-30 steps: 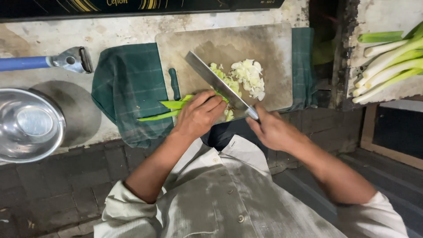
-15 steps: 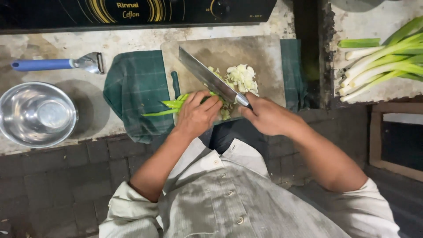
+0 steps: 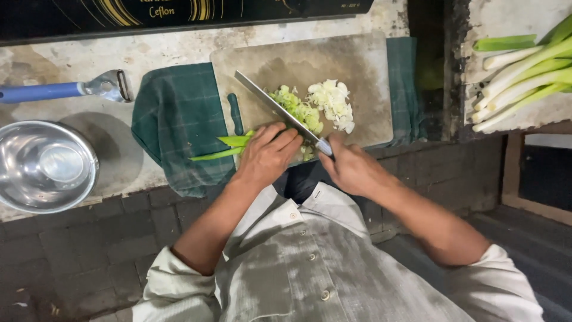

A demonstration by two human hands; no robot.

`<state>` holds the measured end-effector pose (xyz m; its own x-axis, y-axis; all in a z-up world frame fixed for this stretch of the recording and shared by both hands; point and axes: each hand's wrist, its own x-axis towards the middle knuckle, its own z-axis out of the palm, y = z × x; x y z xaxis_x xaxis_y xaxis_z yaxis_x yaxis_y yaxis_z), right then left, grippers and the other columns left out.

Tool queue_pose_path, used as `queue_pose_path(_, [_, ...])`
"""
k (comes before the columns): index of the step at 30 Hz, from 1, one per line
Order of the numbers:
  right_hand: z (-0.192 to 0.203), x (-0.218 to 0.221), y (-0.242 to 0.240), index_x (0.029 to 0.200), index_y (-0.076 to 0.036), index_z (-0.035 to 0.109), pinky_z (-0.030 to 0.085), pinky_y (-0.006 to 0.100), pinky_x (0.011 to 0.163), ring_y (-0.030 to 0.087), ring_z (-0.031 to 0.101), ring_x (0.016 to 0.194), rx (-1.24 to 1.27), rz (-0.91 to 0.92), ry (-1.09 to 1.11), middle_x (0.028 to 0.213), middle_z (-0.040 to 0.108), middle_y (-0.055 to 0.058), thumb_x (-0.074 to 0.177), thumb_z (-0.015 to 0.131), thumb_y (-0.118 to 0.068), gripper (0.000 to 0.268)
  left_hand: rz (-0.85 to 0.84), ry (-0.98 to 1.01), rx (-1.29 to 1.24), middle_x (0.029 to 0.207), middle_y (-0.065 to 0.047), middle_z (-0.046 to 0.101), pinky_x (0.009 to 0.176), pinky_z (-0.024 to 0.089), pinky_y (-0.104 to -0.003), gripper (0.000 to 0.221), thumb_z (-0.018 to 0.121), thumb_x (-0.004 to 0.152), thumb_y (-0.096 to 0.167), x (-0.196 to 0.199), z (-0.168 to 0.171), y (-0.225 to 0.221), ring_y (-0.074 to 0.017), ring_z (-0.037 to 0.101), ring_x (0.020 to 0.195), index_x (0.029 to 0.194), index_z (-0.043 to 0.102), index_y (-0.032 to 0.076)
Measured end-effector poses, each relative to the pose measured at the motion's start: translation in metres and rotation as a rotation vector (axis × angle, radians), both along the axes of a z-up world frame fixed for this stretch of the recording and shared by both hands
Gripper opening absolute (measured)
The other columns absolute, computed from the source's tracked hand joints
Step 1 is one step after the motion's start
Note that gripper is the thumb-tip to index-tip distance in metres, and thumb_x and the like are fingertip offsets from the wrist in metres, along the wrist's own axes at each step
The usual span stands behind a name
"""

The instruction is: Chopping green onions into fine pieces on a wooden cutting board using a large cleaver

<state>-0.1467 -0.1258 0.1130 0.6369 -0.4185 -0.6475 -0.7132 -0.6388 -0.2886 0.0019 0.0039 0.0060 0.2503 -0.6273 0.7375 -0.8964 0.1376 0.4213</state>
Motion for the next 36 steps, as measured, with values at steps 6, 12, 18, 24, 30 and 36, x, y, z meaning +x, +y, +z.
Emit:
queue_pose_path(6, [0.006, 0.028, -0.006, 0.117, -0.005, 0.048, 0.056, 0.057, 0.068, 0.051, 0.068, 0.085, 0.053, 0.046, -0.103, 0.086, 0.067, 0.032, 0.097, 0.046, -0.037, 0.038, -0.013, 0.029, -0.004, 0.09, -0.005, 0.063, 0.067, 0.053, -0.035, 0.013, 0.057, 0.096, 0.01, 0.003, 0.004, 0.002, -0.0282, 0.063, 0.085, 0.093, 0.07, 0.009])
queue_pose_path(12, [0.046, 0.033, -0.018, 0.11, 0.001, 0.049, 0.052, 0.062, 0.066, 0.057, 0.065, 0.085, 0.145, 0.084, -0.095, 0.084, 0.063, 0.039, 0.098, 0.043, -0.031, 0.035, 0.028, 0.037, -0.024, 0.084, -0.005, 0.061, 0.069, 0.055, -0.033, 0.007, 0.065, 0.095, 0.01, 0.0, 0.006, 0.005, -0.0251, 0.062, 0.08, 0.089, 0.069, 0.008])
queue_pose_path(18, [0.057, 0.016, -0.017, 0.108, -0.002, 0.051, 0.055, 0.054, 0.063, 0.049, 0.069, 0.079, 0.161, 0.06, 0.003, 0.08, 0.065, 0.032, 0.099, 0.042, -0.034, 0.035, 0.073, -0.014, -0.058, 0.086, -0.006, 0.063, 0.067, 0.054, -0.035, 0.003, 0.069, 0.091, 0.01, -0.003, 0.007, 0.007, -0.0262, 0.063, 0.08, 0.088, 0.07, 0.009])
queue_pose_path(24, [0.055, 0.01, -0.012, 0.113, -0.002, 0.049, 0.053, 0.051, 0.056, 0.044, 0.071, 0.072, 0.175, -0.004, 0.046, 0.072, 0.065, 0.025, 0.099, 0.043, -0.032, 0.035, 0.086, 0.01, -0.041, 0.085, -0.003, 0.065, 0.067, 0.052, -0.032, 0.008, 0.07, 0.092, 0.011, -0.002, 0.007, 0.006, -0.0243, 0.063, 0.079, 0.084, 0.071, 0.011])
queue_pose_path(30, [0.0, 0.003, -0.009, 0.121, -0.006, 0.045, 0.055, 0.057, 0.069, 0.05, 0.068, 0.088, 0.138, -0.01, -0.007, 0.087, 0.067, 0.031, 0.098, 0.045, -0.041, 0.042, 0.065, 0.052, -0.019, 0.085, -0.002, 0.065, 0.066, 0.052, -0.031, 0.011, 0.067, 0.092, 0.008, -0.002, 0.007, 0.004, -0.0235, 0.063, 0.079, 0.083, 0.071, 0.012])
queue_pose_path(36, [-0.022, 0.012, -0.004, 0.118, -0.006, 0.049, 0.057, 0.053, 0.064, 0.048, 0.069, 0.08, 0.005, 0.086, -0.183, 0.085, 0.068, 0.028, 0.099, 0.045, -0.037, 0.037, 0.036, 0.023, 0.002, 0.084, -0.004, 0.065, 0.067, 0.053, -0.032, 0.011, 0.067, 0.088, 0.004, -0.003, 0.027, 0.011, -0.024, 0.063, 0.08, 0.079, 0.069, 0.008])
